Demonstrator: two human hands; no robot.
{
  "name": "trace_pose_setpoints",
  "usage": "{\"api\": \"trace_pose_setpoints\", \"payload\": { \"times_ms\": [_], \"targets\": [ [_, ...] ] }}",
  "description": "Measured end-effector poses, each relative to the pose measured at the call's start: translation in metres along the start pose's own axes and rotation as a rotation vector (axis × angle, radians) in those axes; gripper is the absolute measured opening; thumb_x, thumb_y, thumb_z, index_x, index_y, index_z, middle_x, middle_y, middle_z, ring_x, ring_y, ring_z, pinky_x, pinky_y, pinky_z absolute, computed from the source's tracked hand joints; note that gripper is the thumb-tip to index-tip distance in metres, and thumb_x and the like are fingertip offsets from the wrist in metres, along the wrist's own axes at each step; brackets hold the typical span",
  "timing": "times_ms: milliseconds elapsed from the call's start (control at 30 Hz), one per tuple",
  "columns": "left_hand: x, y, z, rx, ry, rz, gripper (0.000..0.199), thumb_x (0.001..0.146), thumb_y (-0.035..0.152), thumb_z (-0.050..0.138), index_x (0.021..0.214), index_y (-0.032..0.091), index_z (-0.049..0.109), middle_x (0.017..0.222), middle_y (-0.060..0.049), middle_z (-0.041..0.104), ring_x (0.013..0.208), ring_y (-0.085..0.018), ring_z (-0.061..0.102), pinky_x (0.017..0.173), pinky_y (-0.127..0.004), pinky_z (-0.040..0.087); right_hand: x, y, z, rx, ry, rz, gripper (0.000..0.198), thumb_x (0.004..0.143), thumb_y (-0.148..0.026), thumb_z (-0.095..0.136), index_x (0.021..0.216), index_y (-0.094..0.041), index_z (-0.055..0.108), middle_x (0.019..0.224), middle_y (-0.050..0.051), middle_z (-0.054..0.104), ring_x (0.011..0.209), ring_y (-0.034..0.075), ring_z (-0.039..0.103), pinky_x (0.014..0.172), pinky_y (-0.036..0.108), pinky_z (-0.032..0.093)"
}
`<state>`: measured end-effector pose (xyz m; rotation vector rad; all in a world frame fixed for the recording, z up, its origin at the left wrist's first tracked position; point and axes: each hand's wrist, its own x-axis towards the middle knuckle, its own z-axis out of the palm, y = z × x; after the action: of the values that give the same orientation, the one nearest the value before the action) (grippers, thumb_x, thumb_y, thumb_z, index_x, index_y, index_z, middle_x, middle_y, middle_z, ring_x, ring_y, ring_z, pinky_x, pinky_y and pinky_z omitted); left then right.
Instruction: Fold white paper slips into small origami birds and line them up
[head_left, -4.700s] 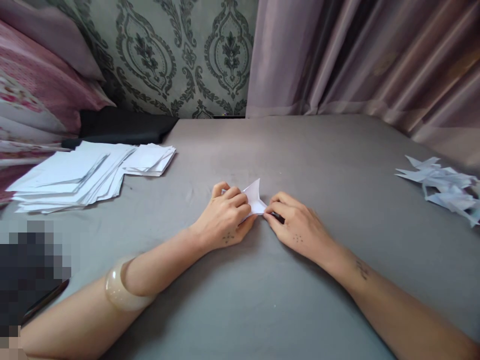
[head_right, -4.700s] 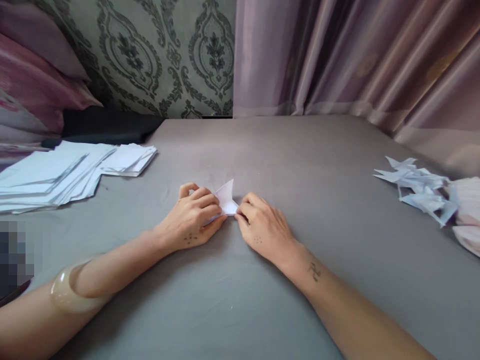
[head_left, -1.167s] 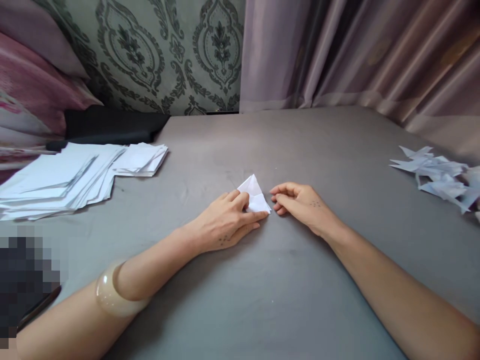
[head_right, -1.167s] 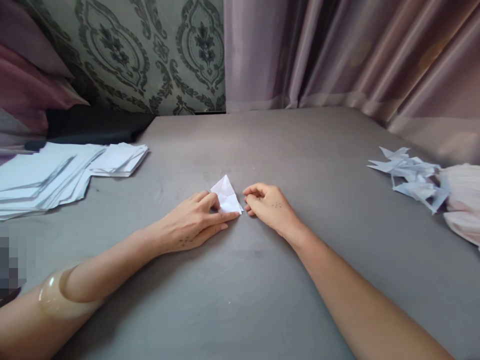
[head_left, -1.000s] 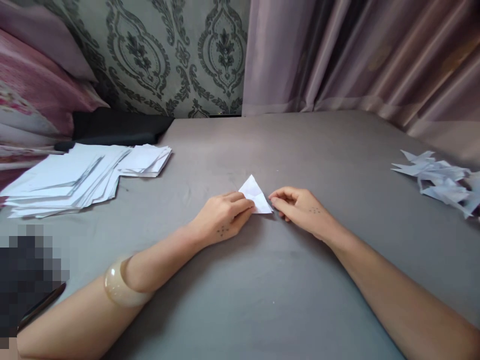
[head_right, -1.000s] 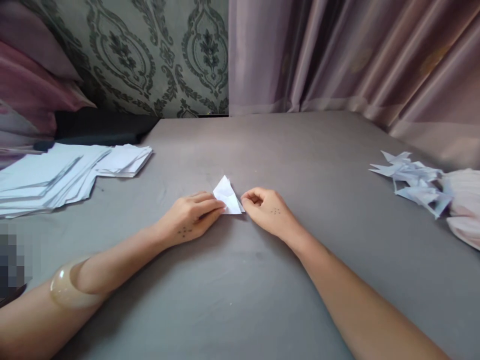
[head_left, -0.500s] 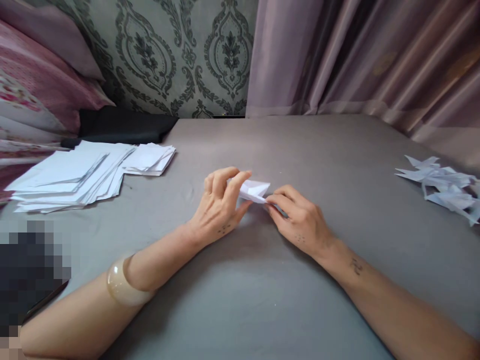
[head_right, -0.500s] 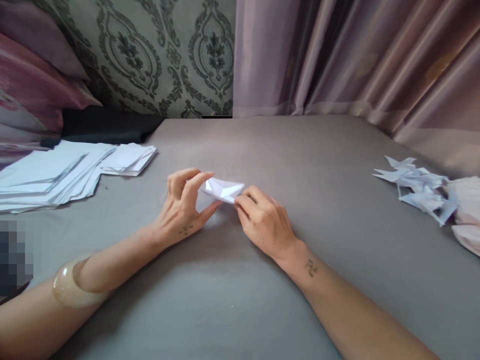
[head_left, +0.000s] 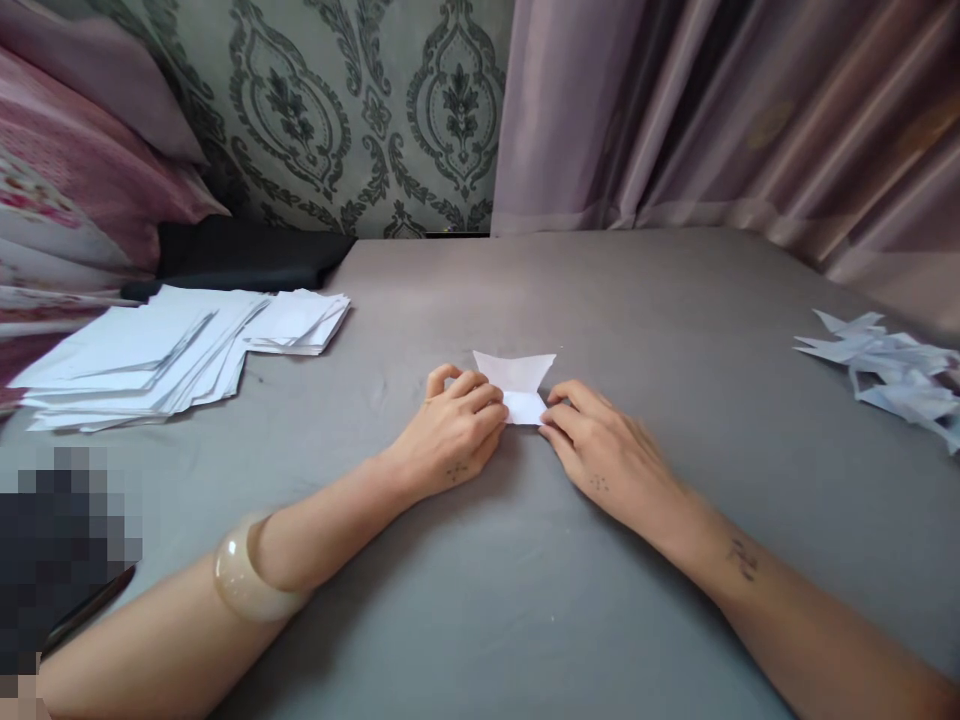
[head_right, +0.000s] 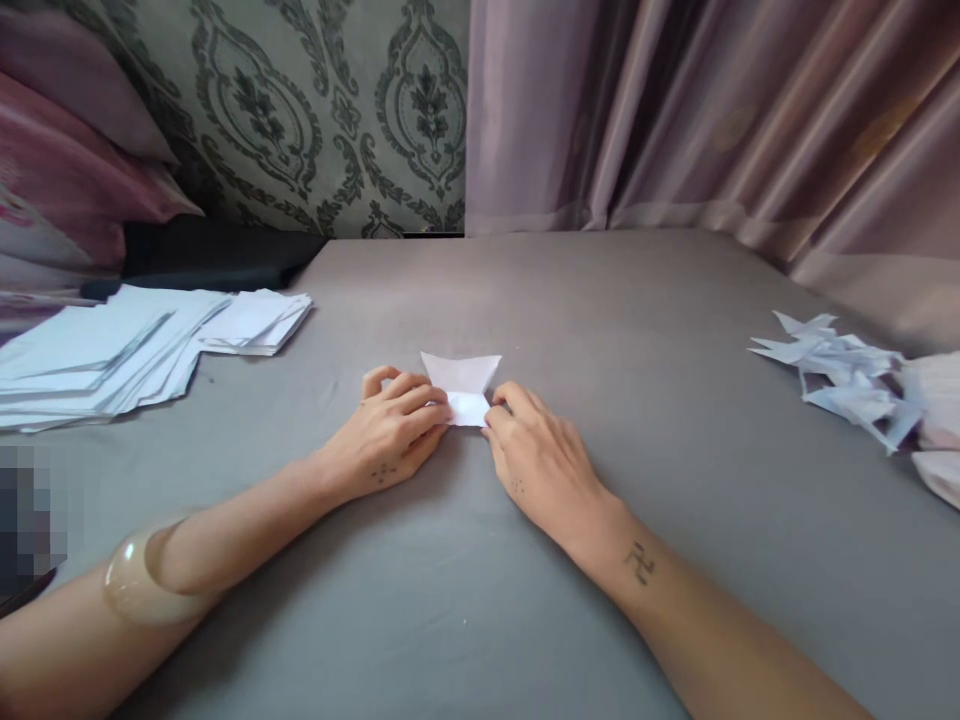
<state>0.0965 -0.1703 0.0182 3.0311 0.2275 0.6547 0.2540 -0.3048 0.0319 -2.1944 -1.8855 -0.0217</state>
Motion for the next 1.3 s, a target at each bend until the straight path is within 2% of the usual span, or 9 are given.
{"api": "trace_pose_setpoints", "payload": {
  "times_ms": [167,333,533,800,967,1100,1300],
  "targets": [
    [0.002,-0.002,0.002,-0.072,-0.002,-0.068,0.022,0.093,0.021,0.044,0.089,0.019,0.065,0.094,-0.004,0.069,0.094,-0.019,0.056,0.092,-0.041,0.027,-0.002,-0.005,-0.003,0.046,-0.048,0.096,0.019,0.094,-0.023,0.046,0.09,-0.019,0.065,0.105,0.003,0.061,0.079,0.014,0.06,0.062,0.029,0.041],
    [0.007,-0.002,0.003,-0.118,-0.009,-0.117,0.024,0.094,0.026,0.045,0.085,0.019,0.065,0.092,-0.003,0.069,0.092,-0.018,0.056,0.091,-0.04,0.027,-0.004,-0.009,0.0,0.015,-0.017,0.143,0.022,0.095,-0.025,0.043,0.088,-0.018,0.063,0.103,0.004,0.061,0.079,0.015,0.06,0.059,0.029,0.037],
    [0.017,-0.005,0.006,-0.106,-0.005,-0.097,0.025,0.094,0.028,0.046,0.082,0.019,0.066,0.085,-0.002,0.069,0.09,-0.019,0.057,0.09,-0.041,0.026,-0.003,-0.008,0.008,-0.018,-0.004,0.188,0.021,0.095,-0.026,0.042,0.085,-0.018,0.058,0.096,0.004,0.061,0.082,0.017,0.059,0.059,0.029,0.035],
    [0.022,-0.008,0.011,-0.092,0.008,-0.089,0.016,0.092,0.027,0.049,0.091,0.019,0.063,0.088,-0.003,0.07,0.094,-0.021,0.056,0.092,-0.042,0.026,0.001,-0.012,0.009,0.002,0.012,0.223,0.016,0.091,-0.025,0.042,0.081,-0.019,0.053,0.093,0.005,0.058,0.082,0.018,0.057,0.057,0.028,0.034],
    [0.023,-0.008,0.013,-0.078,0.021,-0.09,0.021,0.088,0.024,0.052,0.109,0.02,0.057,0.102,-0.006,0.068,0.1,-0.023,0.054,0.092,-0.042,0.026,0.002,-0.003,0.01,0.11,0.006,0.234,0.008,0.089,-0.024,0.045,0.085,-0.02,0.05,0.092,0.004,0.057,0.077,0.016,0.057,0.061,0.028,0.038],
    [0.022,-0.008,0.012,-0.091,0.005,-0.096,0.026,0.088,0.022,0.052,0.114,0.019,0.053,0.1,-0.005,0.068,0.099,-0.022,0.054,0.093,-0.042,0.025,0.003,0.013,0.002,0.253,-0.028,0.222,0.007,0.084,-0.017,0.048,0.089,-0.021,0.051,0.09,0.002,0.059,0.069,0.013,0.056,0.063,0.026,0.039],
    [0.022,-0.007,0.011,-0.109,-0.011,-0.106,0.026,0.088,0.022,0.051,0.114,0.02,0.051,0.099,-0.006,0.069,0.1,-0.023,0.054,0.094,-0.043,0.025,0.006,0.008,-0.009,0.39,0.099,0.14,0.017,0.084,-0.009,0.045,0.084,-0.022,0.056,0.083,-0.001,0.063,0.072,0.012,0.057,0.066,0.024,0.04]
  ]
}}
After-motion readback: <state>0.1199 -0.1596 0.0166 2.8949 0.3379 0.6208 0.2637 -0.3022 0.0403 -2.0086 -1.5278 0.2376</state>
